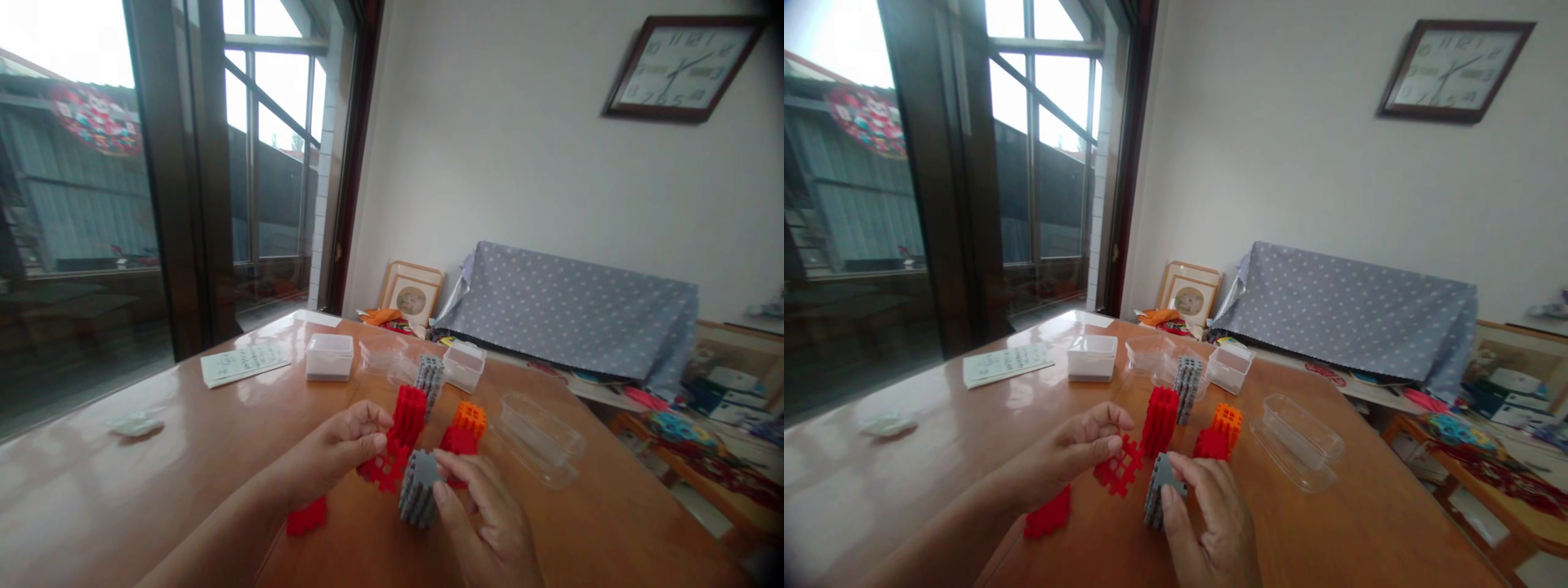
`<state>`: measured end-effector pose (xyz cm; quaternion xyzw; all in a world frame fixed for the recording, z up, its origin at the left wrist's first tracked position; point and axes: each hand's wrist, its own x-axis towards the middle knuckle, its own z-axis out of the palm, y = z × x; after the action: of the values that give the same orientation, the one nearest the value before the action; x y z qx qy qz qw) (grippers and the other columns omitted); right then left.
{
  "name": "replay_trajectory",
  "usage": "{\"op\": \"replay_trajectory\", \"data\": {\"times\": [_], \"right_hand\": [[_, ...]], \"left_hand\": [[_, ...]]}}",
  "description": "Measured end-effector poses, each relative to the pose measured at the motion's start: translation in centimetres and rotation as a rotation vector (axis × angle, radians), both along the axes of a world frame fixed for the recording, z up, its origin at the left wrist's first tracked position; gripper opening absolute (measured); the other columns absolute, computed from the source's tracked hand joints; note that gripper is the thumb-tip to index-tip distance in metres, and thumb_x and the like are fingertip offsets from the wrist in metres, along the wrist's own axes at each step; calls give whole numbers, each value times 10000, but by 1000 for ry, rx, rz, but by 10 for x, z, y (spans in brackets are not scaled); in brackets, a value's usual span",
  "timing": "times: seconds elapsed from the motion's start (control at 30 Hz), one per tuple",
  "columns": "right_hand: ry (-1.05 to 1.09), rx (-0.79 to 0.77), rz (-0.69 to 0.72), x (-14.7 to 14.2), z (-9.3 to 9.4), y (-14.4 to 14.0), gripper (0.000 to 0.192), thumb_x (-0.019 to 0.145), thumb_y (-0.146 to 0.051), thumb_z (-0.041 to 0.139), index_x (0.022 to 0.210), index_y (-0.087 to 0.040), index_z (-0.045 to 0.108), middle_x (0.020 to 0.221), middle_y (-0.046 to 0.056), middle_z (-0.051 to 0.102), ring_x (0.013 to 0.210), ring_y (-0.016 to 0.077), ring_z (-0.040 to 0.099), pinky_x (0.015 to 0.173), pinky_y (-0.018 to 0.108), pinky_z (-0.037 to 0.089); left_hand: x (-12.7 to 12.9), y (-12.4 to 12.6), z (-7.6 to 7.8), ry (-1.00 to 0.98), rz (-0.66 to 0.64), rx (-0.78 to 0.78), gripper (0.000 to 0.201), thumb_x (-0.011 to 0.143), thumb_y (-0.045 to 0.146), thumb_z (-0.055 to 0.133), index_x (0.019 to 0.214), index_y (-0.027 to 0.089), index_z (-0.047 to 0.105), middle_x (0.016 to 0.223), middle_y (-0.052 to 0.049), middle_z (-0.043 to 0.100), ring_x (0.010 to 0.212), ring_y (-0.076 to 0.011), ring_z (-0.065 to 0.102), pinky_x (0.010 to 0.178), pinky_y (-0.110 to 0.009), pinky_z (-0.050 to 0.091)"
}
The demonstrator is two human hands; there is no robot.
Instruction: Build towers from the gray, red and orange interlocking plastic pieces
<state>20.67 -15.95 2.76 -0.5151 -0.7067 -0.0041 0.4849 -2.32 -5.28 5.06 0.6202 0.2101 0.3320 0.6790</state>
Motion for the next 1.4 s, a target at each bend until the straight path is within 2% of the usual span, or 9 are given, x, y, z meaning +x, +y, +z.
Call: {"op": "replay_trajectory", "data": {"times": [0.13, 0.23, 0.33, 0.43, 0.63, 0.77, 0.97, 1.23, 1.4], "right_hand": [[-48, -65, 83, -5, 2, -4, 274, 964, -322, 607, 1225, -282, 678, 997, 50, 736, 905, 214, 703, 784, 317, 585], [-79, -128, 120, -8, 2, -5, 154, 969, -322, 594, 1060, -272, 708, 895, 28, 731, 822, 198, 695, 729, 299, 562], [-74, -149, 124, -8, 2, -4, 158, 966, -282, 570, 846, -250, 668, 770, 5, 695, 725, 171, 671, 668, 272, 527], [-51, -165, 128, -9, 2, -5, 197, 952, -279, 572, 768, -241, 633, 717, -8, 669, 675, 156, 652, 635, 251, 505], [18, -229, 158, -12, 4, -7, 242, 969, -364, 551, 795, -233, 657, 715, -8, 654, 654, 148, 632, 617, 235, 483], [-1, -208, 159, -13, 0, -7, 277, 944, -366, 591, 710, -220, 615, 664, -15, 609, 617, 139, 591, 591, 227, 445], [312, -317, 67, -8, -6, -7, 368, 988, -481, 549, 768, -210, 666, 713, 13, 664, 641, 159, 603, 611, 236, 486], [496, -320, 83, -11, -5, -3, 398, 961, -542, 576, 794, -203, 698, 708, 31, 692, 653, 180, 622, 617, 250, 505], [507, -351, 64, -10, -6, 0, 419, 951, -558, 584, 780, -191, 691, 684, 14, 637, 634, 159, 564, 599, 235, 456]], "left_hand": [[5, -11, -2, -22, -129, -14, 339, 897, 438, 734, 1049, 197, 550, 816, 5, 638, 666, -99, 547, 629, -218, 374], [9, -15, -3, -35, -167, -22, 339, 885, 438, 751, 1007, 187, 560, 818, -2, 649, 663, -97, 549, 625, -216, 371], [14, -18, -2, -66, -110, -32, 349, 868, 453, 764, 980, 174, 588, 772, 6, 639, 630, -89, 536, 610, -210, 369], [17, -19, 0, -97, -36, -44, 372, 840, 472, 786, 956, 172, 600, 722, 17, 623, 581, -81, 516, 568, -202, 352], [20, -25, -2, -92, -85, -69, 375, 804, 458, 822, 918, 176, 604, 709, 18, 629, 573, -79, 511, 559, -201, 340], [22, -26, -5, -127, -65, -65, 362, 841, 458, 789, 987, 176, 614, 777, -8, 660, 629, -101, 555, 609, -225, 383], [24, -22, -9, -136, 81, 16, 311, 948, 443, 669, 1101, 184, 590, 822, -9, 662, 719, -121, 592, 707, -259, 454], [38, -27, -18, -198, -15, -65, 323, 880, 357, 761, 1031, 194, 527, 809, -17, 678, 720, -130, 613, 710, -268, 443], [37, -24, -23, -142, 91, 136, 445, 875, 284, 755, 1226, 230, 488, 832, 11, 645, 745, -129, 600, 711, -268, 457]]}}
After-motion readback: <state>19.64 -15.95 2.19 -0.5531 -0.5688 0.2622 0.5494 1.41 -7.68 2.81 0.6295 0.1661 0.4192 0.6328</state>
